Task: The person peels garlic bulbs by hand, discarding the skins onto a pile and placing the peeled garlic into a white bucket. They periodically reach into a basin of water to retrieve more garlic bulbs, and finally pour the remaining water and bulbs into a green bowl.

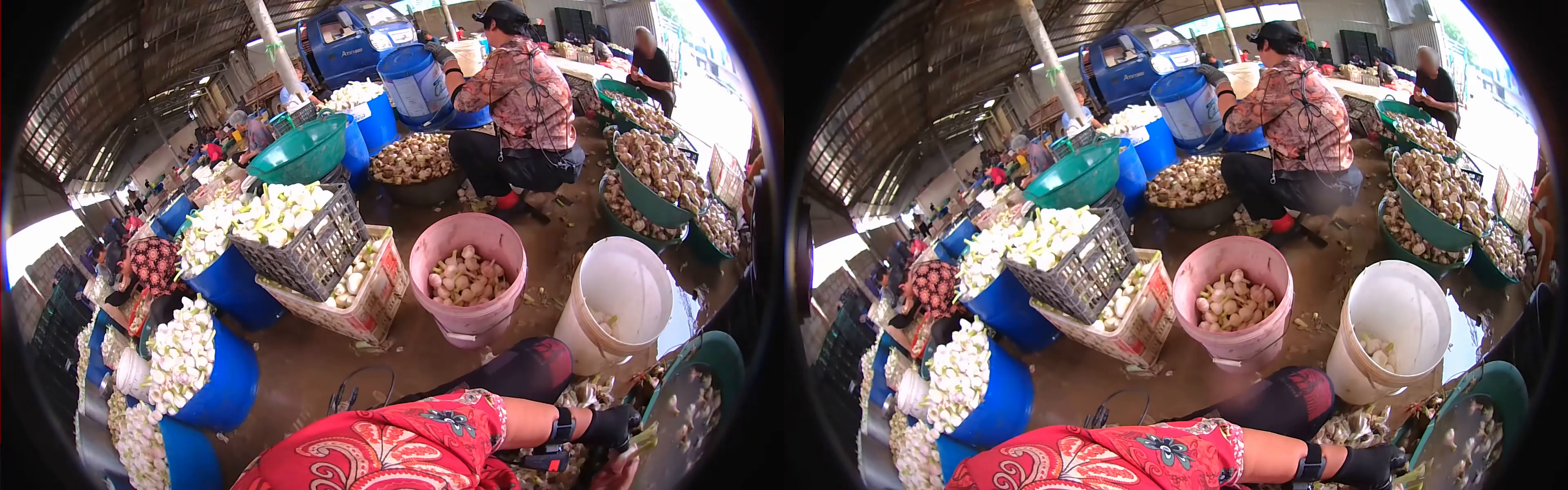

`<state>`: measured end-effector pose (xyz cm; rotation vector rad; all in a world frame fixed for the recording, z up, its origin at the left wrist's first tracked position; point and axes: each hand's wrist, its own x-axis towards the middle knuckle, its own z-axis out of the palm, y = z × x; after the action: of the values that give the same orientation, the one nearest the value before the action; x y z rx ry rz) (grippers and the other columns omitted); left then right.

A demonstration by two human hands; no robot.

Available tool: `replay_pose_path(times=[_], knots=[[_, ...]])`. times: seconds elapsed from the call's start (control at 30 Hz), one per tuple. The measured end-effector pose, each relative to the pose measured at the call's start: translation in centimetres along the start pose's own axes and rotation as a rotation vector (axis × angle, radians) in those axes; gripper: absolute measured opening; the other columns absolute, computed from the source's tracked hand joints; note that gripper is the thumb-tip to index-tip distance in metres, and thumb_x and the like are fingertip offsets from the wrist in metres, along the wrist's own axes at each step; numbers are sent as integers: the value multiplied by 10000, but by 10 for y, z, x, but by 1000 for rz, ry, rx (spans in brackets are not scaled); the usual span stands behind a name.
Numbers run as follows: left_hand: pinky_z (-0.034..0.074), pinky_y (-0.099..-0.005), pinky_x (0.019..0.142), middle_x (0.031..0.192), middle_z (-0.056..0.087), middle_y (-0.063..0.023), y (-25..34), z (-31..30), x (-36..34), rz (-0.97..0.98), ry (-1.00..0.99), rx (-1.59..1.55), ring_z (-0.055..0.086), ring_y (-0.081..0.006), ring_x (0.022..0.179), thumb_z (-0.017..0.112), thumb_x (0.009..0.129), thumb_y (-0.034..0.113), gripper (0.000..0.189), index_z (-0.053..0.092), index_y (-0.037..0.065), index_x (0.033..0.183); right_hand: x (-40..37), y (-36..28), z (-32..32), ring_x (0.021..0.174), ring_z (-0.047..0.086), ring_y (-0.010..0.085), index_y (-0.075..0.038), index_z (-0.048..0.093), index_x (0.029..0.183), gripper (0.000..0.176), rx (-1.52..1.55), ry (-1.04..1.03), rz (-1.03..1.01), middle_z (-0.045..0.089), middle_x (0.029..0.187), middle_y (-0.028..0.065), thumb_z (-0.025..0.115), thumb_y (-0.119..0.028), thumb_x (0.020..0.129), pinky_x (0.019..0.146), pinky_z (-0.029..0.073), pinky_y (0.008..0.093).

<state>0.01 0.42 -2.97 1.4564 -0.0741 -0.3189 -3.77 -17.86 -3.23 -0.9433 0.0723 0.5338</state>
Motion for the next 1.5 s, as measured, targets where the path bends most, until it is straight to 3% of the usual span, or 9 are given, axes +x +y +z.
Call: replay_pose_path(times=[0.2,0.4,0.43,0.47,0.5,0.6,0.7,0.93,1.5], knots=[[414,-369,487,621,548,-77,-49,6,34,19,-44,-30,518,-162,568,631,594,-47,193,578,-8,776,1,4,-4,943,539,184,-47,554,1198,332,-239,243,-50,575,1086,63,447,-262,968,816,447,288],[456,-453,593,719,602,-247,-30,2,12,387,126,599,610,-380,666,627,586,57,176,618,-10,748,11,17,-62,1195,434,178,-25,481,1287,406,553,-563,242,519,1263,118,430,-273,970,1051,304,304],[455,-466,609,708,587,-247,10,-12,-5,145,-59,512,587,-417,689,605,583,50,150,605,-10,721,-5,23,-52,891,463,133,-59,514,1184,334,66,-303,-53,524,992,56,466,-306,964,789,369,265],[455,-461,610,726,586,-249,-35,-24,21,506,122,749,578,-426,695,607,602,78,143,600,-3,720,-10,15,-24,587,493,88,-92,548,1082,279,-440,-19,-317,529,720,-5,502,-339,959,528,434,226],[452,-453,610,741,587,-235,-39,-29,25,463,147,764,567,-424,705,598,627,88,129,602,11,731,-26,-9,8,662,537,111,-52,546,1100,286,320,-321,69,562,779,26,511,-297,956,566,477,239],[447,-455,606,764,606,-206,-11,-42,5,556,-227,780,579,-363,686,634,744,191,186,610,17,806,-2,7,13,600,504,98,-56,539,1091,312,225,210,-19,580,816,24,553,-319,924,487,413,227],[407,-492,602,689,568,-227,-6,-30,-5,-83,-184,1082,558,-397,668,571,871,381,404,598,28,678,6,-4,-3,595,549,139,-85,537,1132,331,216,114,-59,624,876,67,554,-341,922,492,443,228],[474,-277,829,1077,599,-46,28,-12,2,-138,-104,-37,575,-128,923,619,858,104,439,520,8,1274,3,-17,0,729,631,168,-49,432,1273,429,219,128,-170,616,950,93,582,-212,907,606,513,263],[483,-251,703,854,670,-51,48,11,24,-84,-199,44,599,-111,746,603,756,-34,261,671,-21,1007,1,-10,-6,639,575,135,-80,514,1177,413,525,-193,-269,616,969,125,631,-195,798,466,417,193]])
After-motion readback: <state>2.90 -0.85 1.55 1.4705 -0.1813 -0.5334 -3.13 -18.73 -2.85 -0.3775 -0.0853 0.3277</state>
